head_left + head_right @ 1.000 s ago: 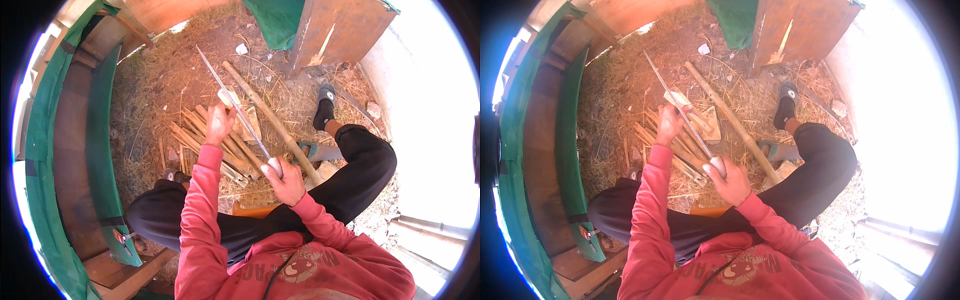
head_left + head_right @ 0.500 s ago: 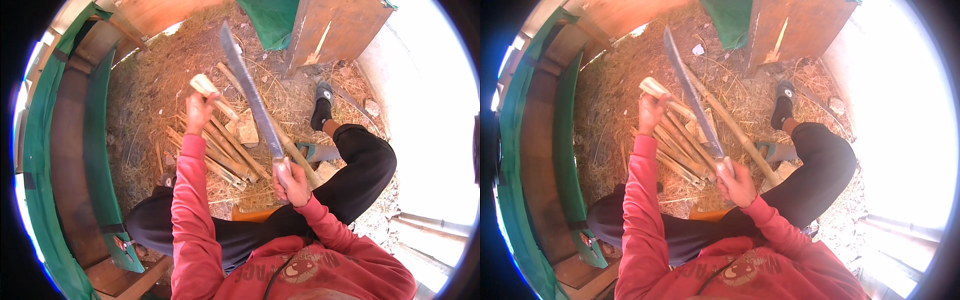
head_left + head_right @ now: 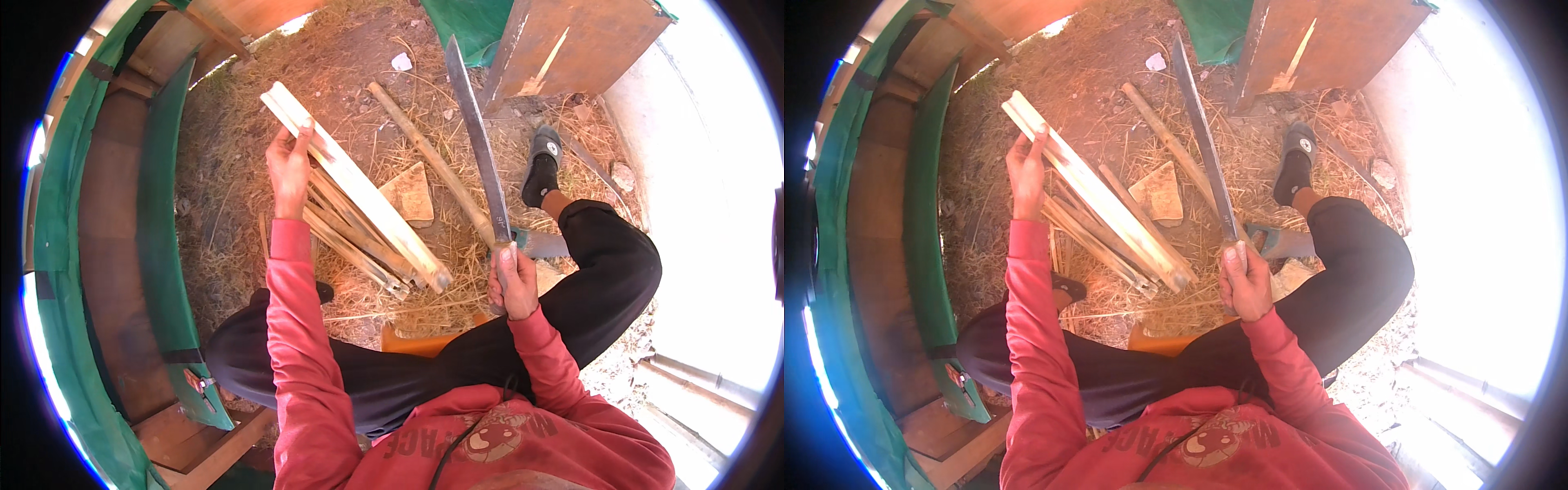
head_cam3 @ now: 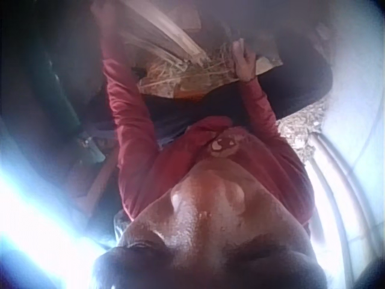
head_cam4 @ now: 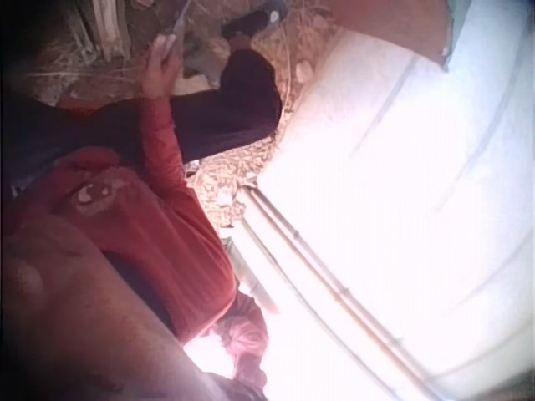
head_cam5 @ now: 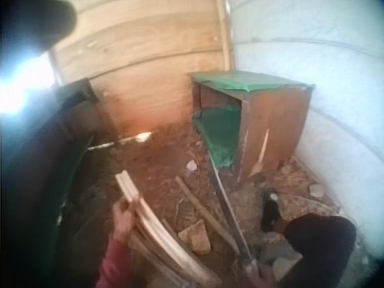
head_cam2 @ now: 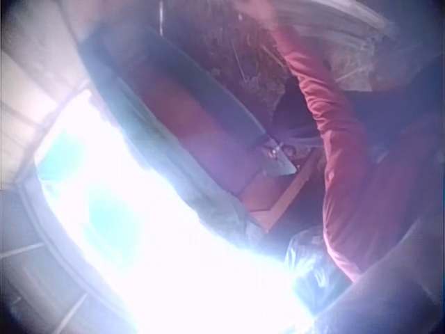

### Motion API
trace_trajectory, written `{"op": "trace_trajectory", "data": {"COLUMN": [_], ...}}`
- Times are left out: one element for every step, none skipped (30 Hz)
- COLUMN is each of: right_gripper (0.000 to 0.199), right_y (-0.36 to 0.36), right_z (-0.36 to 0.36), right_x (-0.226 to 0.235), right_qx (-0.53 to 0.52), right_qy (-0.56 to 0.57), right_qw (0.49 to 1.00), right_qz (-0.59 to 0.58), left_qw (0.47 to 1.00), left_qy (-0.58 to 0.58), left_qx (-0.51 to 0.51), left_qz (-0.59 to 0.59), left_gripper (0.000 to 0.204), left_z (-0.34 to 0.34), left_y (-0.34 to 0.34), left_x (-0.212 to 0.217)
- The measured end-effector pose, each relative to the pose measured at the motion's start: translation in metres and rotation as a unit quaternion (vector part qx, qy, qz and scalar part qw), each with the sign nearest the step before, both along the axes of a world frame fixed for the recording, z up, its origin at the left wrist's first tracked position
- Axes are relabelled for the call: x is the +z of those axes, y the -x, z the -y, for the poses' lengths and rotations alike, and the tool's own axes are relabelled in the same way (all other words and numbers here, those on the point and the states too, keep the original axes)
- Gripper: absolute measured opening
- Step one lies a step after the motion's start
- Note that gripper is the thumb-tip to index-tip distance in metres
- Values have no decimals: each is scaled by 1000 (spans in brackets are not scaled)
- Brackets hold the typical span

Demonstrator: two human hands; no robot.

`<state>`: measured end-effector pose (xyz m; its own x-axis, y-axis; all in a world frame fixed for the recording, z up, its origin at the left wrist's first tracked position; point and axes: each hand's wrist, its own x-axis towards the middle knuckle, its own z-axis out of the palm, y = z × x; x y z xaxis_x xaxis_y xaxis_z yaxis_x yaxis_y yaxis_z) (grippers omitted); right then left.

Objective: The person sits on the ground and uses a knife to split thin wooden sticks. They hold a stick in one hand and use the knife to pry it apart into smaller pieces, repeating this process with multiple sticks.

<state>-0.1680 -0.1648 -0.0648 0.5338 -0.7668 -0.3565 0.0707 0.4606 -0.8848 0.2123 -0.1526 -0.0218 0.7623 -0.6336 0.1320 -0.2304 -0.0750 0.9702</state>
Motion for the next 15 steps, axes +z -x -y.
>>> {"op": "trace_trajectory", "data": {"right_gripper": [35, 36, 36, 36, 36, 36, 36, 36, 34, 32, 30, 30, 31, 31, 31], "right_y": [0, 0, -1, -1, -2, -4, -6, -6, -6, -6, -6, -7, -8, -8, -8], "right_z": [-1, -1, -1, -2, -2, -2, -3, -4, -5, -7, -7, -7, -6, -6, -7], "right_x": [-4, -7, -11, -15, -16, -15, -14, -14, -16, -19, -21, -21, -21, -22, -24], "right_qx": [6, 12, 14, 16, 17, 20, 22, 26, 21, 16, 11, 13, 15, 17, 16], "right_qy": [8, 18, 19, 21, 23, 23, 23, 20, 16, 12, 10, 16, 21, 26, 56], "right_qw": [1000, 1000, 999, 999, 999, 999, 999, 999, 999, 999, 1000, 999, 999, 998, 997], "right_qz": [-12, -23, -30, -37, -44, -41, -38, -36, -32, -29, -26, -35, -43, -52, -60], "left_qw": [1000, 1000, 999, 999, 999, 999, 998, 998, 997, 996, 995, 992, 988, 983, 983], "left_qy": [-9, -17, -24, -38, -32, -26, -20, -16, 5, 26, 50, 43, 36, 29, 32], "left_qx": [-6, -13, -20, -29, -38, -46, -54, -57, -59, -60, -62, -54, -45, -37, -35], "left_qz": [-6, -10, -15, -13, 1, 14, 27, 25, 39, 54, 67, 105, 143, 180, 178], "left_gripper": [31, 31, 31, 30, 30, 29, 29, 28, 28, 27, 27, 26, 25, 24, 25], "left_z": [-2, -3, -4, -4, -4, -4, -2, 0, 2, 5, 9, 13, 16, 20, 24], "left_y": [5, 13, 18, 19, 21, 24, 26, 26, 24, 22, 20, 18, 16, 15, 13], "left_x": [2, 9, 13, 14, 15, 16, 17, 17, 14, 9, 6, 4, 2, -2, -8]}}
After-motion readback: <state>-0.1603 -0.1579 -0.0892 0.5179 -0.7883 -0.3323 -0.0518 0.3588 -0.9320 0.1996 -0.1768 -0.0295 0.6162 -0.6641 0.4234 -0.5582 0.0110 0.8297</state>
